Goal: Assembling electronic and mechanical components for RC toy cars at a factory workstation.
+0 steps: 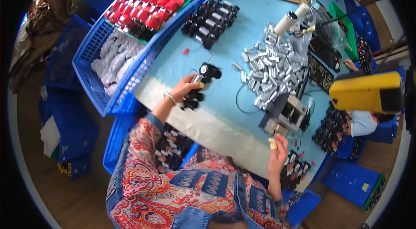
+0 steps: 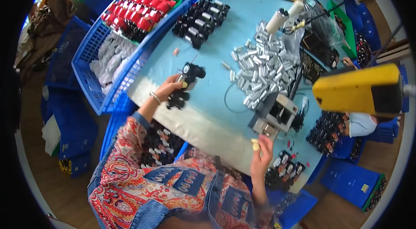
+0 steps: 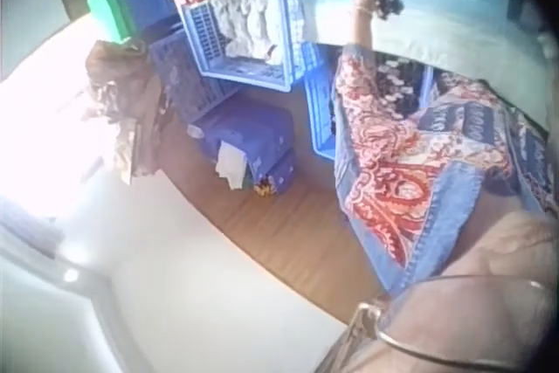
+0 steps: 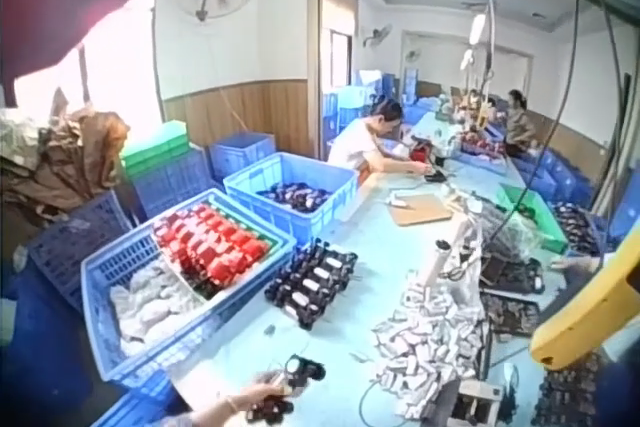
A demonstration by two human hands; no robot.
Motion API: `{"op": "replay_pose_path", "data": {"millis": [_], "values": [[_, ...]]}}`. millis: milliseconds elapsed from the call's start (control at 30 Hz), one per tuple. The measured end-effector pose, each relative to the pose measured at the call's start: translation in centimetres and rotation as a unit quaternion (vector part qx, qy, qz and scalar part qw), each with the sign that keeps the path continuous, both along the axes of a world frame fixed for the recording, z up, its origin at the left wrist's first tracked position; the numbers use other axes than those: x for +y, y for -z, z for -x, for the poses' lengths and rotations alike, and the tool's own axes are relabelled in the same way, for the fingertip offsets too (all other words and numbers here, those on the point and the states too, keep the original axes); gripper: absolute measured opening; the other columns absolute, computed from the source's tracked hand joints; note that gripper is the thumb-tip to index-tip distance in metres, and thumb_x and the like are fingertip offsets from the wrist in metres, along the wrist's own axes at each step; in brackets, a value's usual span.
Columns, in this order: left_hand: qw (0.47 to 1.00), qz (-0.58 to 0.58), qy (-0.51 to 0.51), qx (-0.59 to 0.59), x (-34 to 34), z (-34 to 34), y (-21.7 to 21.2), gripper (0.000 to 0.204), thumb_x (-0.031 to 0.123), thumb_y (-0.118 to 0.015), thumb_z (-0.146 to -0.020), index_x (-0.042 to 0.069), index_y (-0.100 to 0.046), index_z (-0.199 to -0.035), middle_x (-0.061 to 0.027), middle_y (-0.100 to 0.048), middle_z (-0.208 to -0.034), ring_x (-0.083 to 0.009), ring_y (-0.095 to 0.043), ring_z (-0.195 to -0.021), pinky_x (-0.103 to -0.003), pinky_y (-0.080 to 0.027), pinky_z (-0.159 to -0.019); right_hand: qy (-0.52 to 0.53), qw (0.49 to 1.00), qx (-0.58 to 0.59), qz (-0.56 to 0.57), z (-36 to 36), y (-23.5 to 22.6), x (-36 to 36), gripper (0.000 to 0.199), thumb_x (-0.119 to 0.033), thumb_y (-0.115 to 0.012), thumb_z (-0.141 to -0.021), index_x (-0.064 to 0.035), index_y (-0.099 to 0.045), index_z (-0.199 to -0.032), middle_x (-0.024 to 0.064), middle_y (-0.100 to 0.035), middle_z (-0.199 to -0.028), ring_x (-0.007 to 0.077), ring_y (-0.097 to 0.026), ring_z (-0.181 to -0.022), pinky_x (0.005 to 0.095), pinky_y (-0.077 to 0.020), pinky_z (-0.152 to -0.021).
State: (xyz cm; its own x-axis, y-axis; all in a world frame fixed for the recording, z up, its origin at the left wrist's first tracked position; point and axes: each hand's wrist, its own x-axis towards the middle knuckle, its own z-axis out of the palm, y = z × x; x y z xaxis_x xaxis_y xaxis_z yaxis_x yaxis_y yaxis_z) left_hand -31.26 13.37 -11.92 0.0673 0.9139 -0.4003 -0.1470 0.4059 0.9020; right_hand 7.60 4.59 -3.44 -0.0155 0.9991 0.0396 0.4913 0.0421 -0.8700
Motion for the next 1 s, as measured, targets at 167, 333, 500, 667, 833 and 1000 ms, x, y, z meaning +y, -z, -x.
{"op": "replay_pose_path", "data": {"millis": [167, 333, 500, 667, 833, 1000], "values": [[0.791, -0.199, 0.188, 0.548, 10.4, 10.6, 2.6, 0.044, 0.022, -0.066, -0.066, 0.007, -0.056, -0.107, -0.0098, -0.063, -0.082, -0.0287, -0.061, -0.077, -0.035, -0.048, -0.074, 0.102, 0.993, -0.034, 0.057, -2.5, 5.7, -5.0, 0.015, 0.000, -0.049, -0.083, 0.0056, -0.059, -0.092, 0.0091, -0.051, -0.101, 0.0183, -0.052, -0.093, 0.0253, -0.0410, -0.082], [0.722, -0.258, 0.267, 0.584, 18.1, 11.4, 5.0, 0.042, 0.009, -0.064, -0.062, 0.009, -0.058, -0.103, -0.0131, -0.059, -0.093, -0.0315, -0.055, -0.091, -0.037, -0.045, -0.081, 0.170, 0.971, -0.129, 0.109, -2.3, 7.3, -8.6, 0.016, -0.004, -0.052, -0.080, 0.0047, -0.060, -0.092, 0.0135, -0.054, -0.093, 0.0261, -0.055, -0.085, 0.0318, -0.0440, -0.075], [0.667, -0.332, 0.149, 0.650, 19.6, 9.7, 7.0, 0.035, -0.001, -0.054, -0.070, 0.008, -0.056, -0.104, -0.0151, -0.058, -0.097, -0.0319, -0.055, -0.091, -0.040, -0.045, -0.081, 0.164, 0.958, -0.214, 0.098, -4.2, 8.0, -10.0, 0.016, -0.004, -0.053, -0.078, 0.0013, -0.059, -0.092, 0.0177, -0.056, -0.089, 0.0337, -0.054, -0.085, 0.0374, -0.0440, -0.074], [0.669, -0.451, 0.037, 0.590, 10.4, 0.8, 6.3, 0.047, 0.000, -0.060, -0.069, 0.006, -0.052, -0.115, -0.0136, -0.057, -0.104, -0.0297, -0.054, -0.093, -0.039, -0.042, -0.084, 0.294, 0.930, -0.199, 0.097, -12.0, 12.2, -14.1, 0.016, -0.006, -0.060, -0.076, -0.0006, -0.060, -0.091, 0.0137, -0.056, -0.084, 0.0278, -0.057, -0.075, 0.0334, -0.0447, -0.066], [0.903, -0.116, 0.373, 0.176, -8.3, -26.5, 10.5, 0.065, 0.012, -0.074, -0.066, 0.003, -0.041, -0.121, -0.0118, -0.057, -0.105, -0.0219, -0.057, -0.088, -0.032, -0.050, -0.074, 0.400, 0.875, -0.266, 0.053, -23.4, 15.1, -18.9, 0.020, -0.005, -0.061, -0.074, -0.0018, -0.060, -0.094, 0.0130, -0.056, -0.083, 0.0262, -0.056, -0.077, 0.0324, -0.0447, -0.068], [0.939, -0.102, 0.244, 0.219, -14.5, -48.0, 9.4, 0.085, 0.030, -0.079, -0.061, -0.001, -0.031, -0.123, -0.0214, -0.055, -0.109, -0.0288, -0.057, -0.099, -0.037, -0.048, -0.080, 0.430, 0.839, -0.309, 0.125, -34.9, 16.0, -16.6, 0.034, -0.017, -0.056, -0.082, -0.0046, -0.054, -0.114, 0.0148, -0.058, -0.097, 0.0274, -0.054, -0.096, 0.0338, -0.0419, -0.084]]}}
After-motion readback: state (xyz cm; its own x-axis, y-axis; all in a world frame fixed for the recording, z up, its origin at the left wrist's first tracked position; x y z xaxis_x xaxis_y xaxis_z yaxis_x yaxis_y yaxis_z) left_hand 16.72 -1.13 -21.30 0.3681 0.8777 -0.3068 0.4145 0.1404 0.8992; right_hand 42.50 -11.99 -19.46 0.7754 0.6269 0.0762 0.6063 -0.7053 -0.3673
